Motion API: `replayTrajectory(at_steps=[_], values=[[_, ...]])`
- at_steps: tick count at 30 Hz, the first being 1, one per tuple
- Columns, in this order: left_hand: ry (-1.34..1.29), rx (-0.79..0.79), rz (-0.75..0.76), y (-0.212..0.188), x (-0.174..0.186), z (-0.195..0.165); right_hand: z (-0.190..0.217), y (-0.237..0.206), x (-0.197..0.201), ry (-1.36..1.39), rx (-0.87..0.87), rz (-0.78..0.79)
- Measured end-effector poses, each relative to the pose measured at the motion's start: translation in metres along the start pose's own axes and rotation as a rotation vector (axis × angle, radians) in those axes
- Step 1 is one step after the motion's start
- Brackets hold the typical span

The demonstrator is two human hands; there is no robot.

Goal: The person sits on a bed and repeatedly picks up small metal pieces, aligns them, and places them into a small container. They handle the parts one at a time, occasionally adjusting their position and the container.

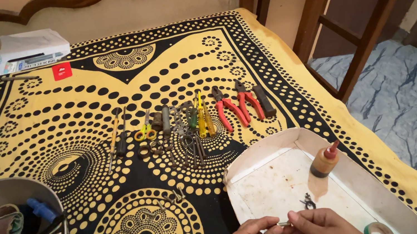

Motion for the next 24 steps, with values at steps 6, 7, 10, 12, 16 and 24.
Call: replayTrajectory(at_steps=[6, 7, 10, 12, 16, 24], values=[[0.004, 0.08, 0.0, -0.001, 0.004, 0.001, 0.027, -0.005, -0.009, -0.268, 0.222, 0.042], [-0.001, 0.075, -0.007, -0.002, 0.004, -0.001, 0.03, -0.006, -0.012, -0.245, 0.228, 0.039], [-0.015, 0.082, -0.016, -0.002, 0.005, -0.002, 0.028, -0.009, -0.009, -0.168, 0.142, -0.049], [-0.023, 0.119, -0.005, -0.002, 0.003, 0.001, 0.022, -0.008, -0.005, -0.095, 0.086, -0.095], [-0.004, 0.031, -0.023, -0.002, 0.004, -0.004, 0.012, 0.0, -0.003, -0.029, 0.079, -0.051], [0.023, 0.05, -0.032, -0.003, 0.007, -0.002, 0.033, -0.007, -0.002, -0.415, 0.283, -0.055]])
Point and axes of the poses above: each hand's wrist, its own y-axis towards the middle knuckle, its own x-axis out of the back of the hand, z = x × y, the point moved 8 cm from there along y, towards the middle knuckle, and after that the axes turned 4 degrees about x, right-handed, at the moved point
